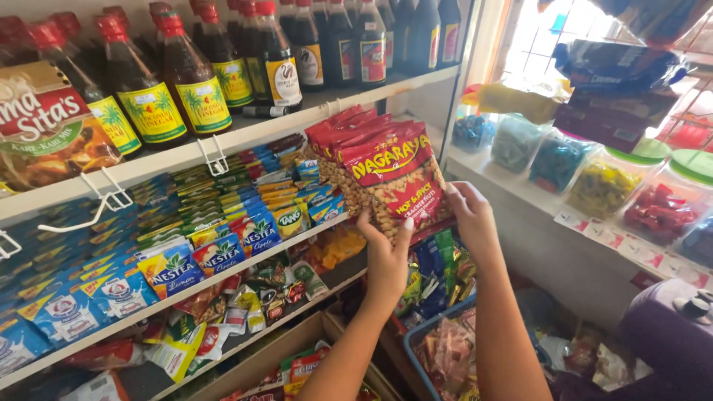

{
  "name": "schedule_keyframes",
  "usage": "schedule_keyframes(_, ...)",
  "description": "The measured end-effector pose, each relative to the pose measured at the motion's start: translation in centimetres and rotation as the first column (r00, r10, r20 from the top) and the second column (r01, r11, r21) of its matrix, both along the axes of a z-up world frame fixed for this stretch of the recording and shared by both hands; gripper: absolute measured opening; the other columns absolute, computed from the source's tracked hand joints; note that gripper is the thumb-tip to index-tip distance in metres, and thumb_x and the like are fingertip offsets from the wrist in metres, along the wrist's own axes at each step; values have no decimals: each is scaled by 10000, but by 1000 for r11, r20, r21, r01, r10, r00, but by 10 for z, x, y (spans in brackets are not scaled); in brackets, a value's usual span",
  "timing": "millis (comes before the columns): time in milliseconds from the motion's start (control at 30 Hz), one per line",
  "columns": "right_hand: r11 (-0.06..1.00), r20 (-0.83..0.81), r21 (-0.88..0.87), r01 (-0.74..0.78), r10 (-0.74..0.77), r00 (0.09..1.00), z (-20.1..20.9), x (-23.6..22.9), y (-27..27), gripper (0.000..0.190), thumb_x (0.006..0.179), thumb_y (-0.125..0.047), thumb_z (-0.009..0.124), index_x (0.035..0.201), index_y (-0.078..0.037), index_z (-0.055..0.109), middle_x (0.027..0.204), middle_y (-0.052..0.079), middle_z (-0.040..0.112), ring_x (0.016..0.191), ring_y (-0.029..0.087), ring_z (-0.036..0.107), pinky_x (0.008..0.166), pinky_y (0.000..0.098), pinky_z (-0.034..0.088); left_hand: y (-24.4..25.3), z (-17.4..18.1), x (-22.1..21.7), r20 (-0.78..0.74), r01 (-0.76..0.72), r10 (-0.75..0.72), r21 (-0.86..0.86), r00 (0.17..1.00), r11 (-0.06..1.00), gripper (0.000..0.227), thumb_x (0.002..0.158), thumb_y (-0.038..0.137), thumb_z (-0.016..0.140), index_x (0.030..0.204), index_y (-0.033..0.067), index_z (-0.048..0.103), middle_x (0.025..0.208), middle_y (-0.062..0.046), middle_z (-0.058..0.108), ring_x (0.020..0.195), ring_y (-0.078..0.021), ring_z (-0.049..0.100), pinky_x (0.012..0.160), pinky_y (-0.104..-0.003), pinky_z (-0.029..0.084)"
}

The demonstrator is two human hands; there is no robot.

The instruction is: The person repeatedly picks packaged food items from a cardboard box and places them onto a shelf. They handle bread crumbs, crackers, and instant drink sachets, arranging them in rows.

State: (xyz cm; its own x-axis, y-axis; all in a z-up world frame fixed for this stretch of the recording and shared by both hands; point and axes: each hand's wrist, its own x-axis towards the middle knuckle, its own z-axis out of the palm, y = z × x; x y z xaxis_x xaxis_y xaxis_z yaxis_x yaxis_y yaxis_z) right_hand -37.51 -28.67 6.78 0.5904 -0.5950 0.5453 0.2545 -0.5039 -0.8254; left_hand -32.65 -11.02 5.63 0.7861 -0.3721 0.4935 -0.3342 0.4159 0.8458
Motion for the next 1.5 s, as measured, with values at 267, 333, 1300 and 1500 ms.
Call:
schedule_keyframes(267, 989, -31, 128, -68, 73, 997, 6, 10, 1, 376, 1071, -335, 533, 1085, 11, 681, 898, -30, 658, 838, 44, 537, 761, 242, 475, 0, -3, 5, 40, -71, 68, 54, 997, 996, 648, 1049, 291, 560, 1483, -17, 189, 1378, -240, 478, 1225, -286, 568, 1021, -419, 481)
schedule_keyframes(333, 993, -33, 108, -38, 42, 999, 9, 7, 5, 378, 1073, -339, 534, 1069, 14, 669, 887, -21, 657, 834, 46, 539, 760, 245, 480, 4, 4, 0, 27, -62, 61, 60, 998, 996, 640, 1046, 297, 557, 1473, -13, 196, 1357, -235, 495, 1212, -280, 577, 1011, -415, 491)
schedule_keyframes(1300, 997, 168, -8, 73, -71, 983, 36, -68, 86, 307, 1138, -261, 464, 993, -26, 599, 819, -48, 543, 776, 25, 460, 693, 220, 414, 77, 51, -45, -34, 239, -243, -98, 969, 966, 731, 997, 271, 624, 1500, 23, 156, 1367, -193, 540, 1215, -216, 588, 1031, -358, 496)
schedule_keyframes(1500, 995, 76, -47, -90, 94, 993, -15, -34, 121, 254, 1112, -256, 479, 1019, -39, 572, 846, -75, 541, 795, 12, 453, 708, 202, 421, 120, -6, -8, -68, 73, -73, 8, 995, 997, 666, 1041, 406, 567, 1500, -20, 341, 1372, -154, 609, 1210, -198, 595, 1048, -356, 469)
